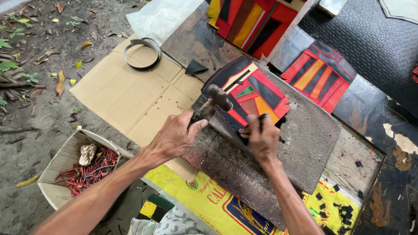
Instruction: The person hammers tacks along the edge of a colorful patchwork leather pouch using a hammer, holding a small punch against each tack. They finish one pouch, place it on a stack of completed pouches, take another pouch from the stack, and continue hammering tacks along its edge.
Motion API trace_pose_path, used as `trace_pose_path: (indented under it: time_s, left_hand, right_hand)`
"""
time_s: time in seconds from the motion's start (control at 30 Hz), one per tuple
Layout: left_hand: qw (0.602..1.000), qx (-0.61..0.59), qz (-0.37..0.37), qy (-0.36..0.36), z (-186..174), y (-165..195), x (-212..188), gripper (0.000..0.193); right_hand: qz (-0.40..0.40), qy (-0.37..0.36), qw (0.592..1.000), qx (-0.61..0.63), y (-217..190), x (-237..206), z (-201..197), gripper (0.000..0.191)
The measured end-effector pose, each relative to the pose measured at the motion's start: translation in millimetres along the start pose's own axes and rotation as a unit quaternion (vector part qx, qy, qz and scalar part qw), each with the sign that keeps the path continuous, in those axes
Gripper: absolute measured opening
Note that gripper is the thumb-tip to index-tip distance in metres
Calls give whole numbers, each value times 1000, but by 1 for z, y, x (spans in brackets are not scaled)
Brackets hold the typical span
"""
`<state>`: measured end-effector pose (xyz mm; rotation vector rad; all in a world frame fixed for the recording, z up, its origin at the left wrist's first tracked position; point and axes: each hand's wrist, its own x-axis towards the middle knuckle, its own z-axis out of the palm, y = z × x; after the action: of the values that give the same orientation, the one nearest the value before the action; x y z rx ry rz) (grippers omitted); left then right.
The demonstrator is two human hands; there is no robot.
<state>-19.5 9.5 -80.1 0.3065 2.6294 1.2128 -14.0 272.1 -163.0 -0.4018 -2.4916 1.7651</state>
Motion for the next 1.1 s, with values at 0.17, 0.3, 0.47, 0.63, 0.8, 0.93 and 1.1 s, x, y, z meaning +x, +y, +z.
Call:
trace_pose_path:
  time_s: [0.17,0.3,0.47,0.63,0.8,0.93,1.1]
  left_hand:
    - [996,-45,-37,67,17,-33,25,42]
    - [991,-58,-11,119,28,-49,44,37]
    - [952,-251,-149,86,51,-56,67,26]
    - [942,-290,-64,158,70,-55,88,21]
    - [968,-160,-99,164,64,-59,117,19]
    - [971,-202,22,125,58,-64,170,19]
    - [983,-160,69,51,54,-71,191,22]
  right_hand:
    - [-213,0,976,-33,-17,-20,6,39]
    - [-114,-252,959,-68,-19,-70,11,44]
    - [-202,-182,956,111,-19,-17,-50,22]
    - [-148,85,963,-208,2,106,-75,37]
    - [-105,53,959,-259,17,97,-85,35]
    - [27,-33,996,-82,18,46,-105,38]
    - [15,66,997,23,43,-8,-98,35]
